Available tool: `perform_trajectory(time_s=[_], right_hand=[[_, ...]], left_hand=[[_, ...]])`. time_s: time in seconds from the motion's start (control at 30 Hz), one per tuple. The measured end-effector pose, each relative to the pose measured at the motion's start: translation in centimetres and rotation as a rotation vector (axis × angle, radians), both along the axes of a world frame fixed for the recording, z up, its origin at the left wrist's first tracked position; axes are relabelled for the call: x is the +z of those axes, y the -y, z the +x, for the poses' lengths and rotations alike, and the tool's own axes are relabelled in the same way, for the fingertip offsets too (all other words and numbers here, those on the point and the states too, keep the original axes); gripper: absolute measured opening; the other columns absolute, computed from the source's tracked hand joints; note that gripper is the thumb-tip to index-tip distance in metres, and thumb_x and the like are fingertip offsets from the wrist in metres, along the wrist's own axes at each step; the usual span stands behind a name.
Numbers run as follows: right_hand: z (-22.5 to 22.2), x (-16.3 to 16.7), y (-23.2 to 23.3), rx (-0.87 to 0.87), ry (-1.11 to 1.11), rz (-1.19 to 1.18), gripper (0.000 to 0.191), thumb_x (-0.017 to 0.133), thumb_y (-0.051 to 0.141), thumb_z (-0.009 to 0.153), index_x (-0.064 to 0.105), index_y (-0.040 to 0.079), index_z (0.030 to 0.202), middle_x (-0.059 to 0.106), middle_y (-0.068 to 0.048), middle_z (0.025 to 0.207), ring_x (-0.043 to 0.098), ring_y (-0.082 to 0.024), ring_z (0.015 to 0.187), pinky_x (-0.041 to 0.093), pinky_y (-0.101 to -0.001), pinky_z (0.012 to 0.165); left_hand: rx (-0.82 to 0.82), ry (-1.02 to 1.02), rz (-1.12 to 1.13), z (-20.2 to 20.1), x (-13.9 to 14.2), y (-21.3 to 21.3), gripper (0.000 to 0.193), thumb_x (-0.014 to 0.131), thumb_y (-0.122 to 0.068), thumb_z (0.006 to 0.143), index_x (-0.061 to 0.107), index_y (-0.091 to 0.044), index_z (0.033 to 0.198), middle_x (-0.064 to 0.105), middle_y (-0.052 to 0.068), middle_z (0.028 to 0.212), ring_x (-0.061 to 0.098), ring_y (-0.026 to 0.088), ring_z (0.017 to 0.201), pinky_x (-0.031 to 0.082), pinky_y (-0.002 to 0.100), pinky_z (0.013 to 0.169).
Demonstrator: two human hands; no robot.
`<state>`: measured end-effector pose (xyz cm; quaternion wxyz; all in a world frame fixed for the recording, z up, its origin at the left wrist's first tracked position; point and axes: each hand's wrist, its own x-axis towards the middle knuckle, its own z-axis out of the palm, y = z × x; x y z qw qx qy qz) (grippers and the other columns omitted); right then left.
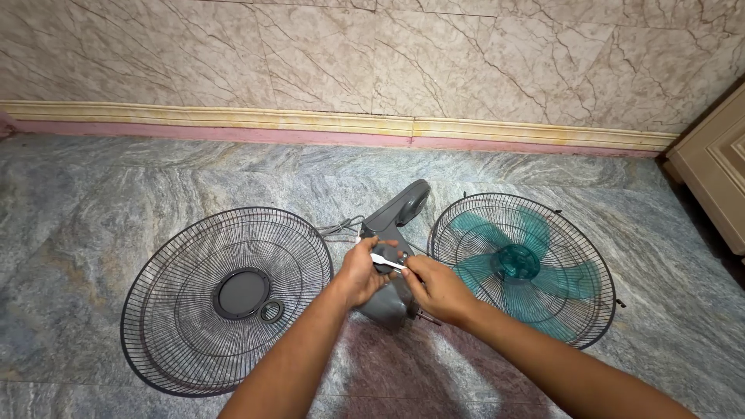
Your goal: The person disassembles a standing electric fan on the floor. They remove the front grille, unscrew the rear housing cover with a screwdriver, lift off the blade assembly, and work on the motor housing and small ring parts, laying the components out on the floor.
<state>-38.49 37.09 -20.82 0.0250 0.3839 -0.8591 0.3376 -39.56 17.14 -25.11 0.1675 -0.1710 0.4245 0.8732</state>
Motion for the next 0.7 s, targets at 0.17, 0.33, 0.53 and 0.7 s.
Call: perform_trajectory(time_s=[0.17, 0.33, 0.53, 0.7], right_hand=[[-0.3, -0.7, -0.4, -0.031, 0.046, 0.07, 0.02, 0.053, 0.021, 0.101, 0.058, 0.003, 0.093, 0.059, -0.016, 0.083, 0.062, -0.034, 0.078, 0.049, -0.0457, 0.07], [-2.4, -2.8, -1.1, -0.207, 0.253, 0.06, 0.024, 0.05, 0.026, 0.104, 0.06, 0.005, 0.097, 0.064, -0.013, 0.078, 0.064, -0.028, 0.069, 0.05, -0.041, 0.067], [-3.0, -4.5, 2.6, -0.172, 0.51, -0.043, 0.035, 0.067, 0.036, 0.096, 0.063, 0.007, 0.114, 0.063, -0.006, 0.081, 0.057, -0.015, 0.073, 0.05, -0.035, 0.066], [-2.0, -4.1, 7.1, -0.056, 0.525, -0.096, 0.05, 0.079, 0.034, 0.085, 0.061, 0.006, 0.123, 0.068, -0.001, 0.086, 0.062, -0.008, 0.077, 0.053, -0.0293, 0.069]], left_hand=[[0.12, -0.036, 0.03, -0.7, -0.1, 0.7, 0.044, 0.032, -0.033, 0.107, 0.063, -0.004, 0.119, 0.068, 0.013, 0.102, 0.065, 0.021, 0.086, 0.056, 0.036, 0.075], [0.153, -0.058, -0.101, 0.1, -0.8, 2.9, 0.046, 0.033, -0.032, 0.105, 0.065, -0.001, 0.12, 0.072, 0.015, 0.107, 0.063, 0.02, 0.084, 0.055, 0.035, 0.073], [0.048, 0.0, -0.134, 1.8, -2.8, 2.9, 0.034, 0.047, -0.025, 0.103, 0.062, -0.003, 0.124, 0.068, 0.01, 0.113, 0.067, 0.017, 0.094, 0.059, 0.035, 0.082], [0.094, -0.092, -0.118, 2.8, -5.1, 3.9, 0.034, 0.05, -0.025, 0.104, 0.06, -0.001, 0.126, 0.068, 0.012, 0.116, 0.068, 0.019, 0.097, 0.06, 0.039, 0.086]])
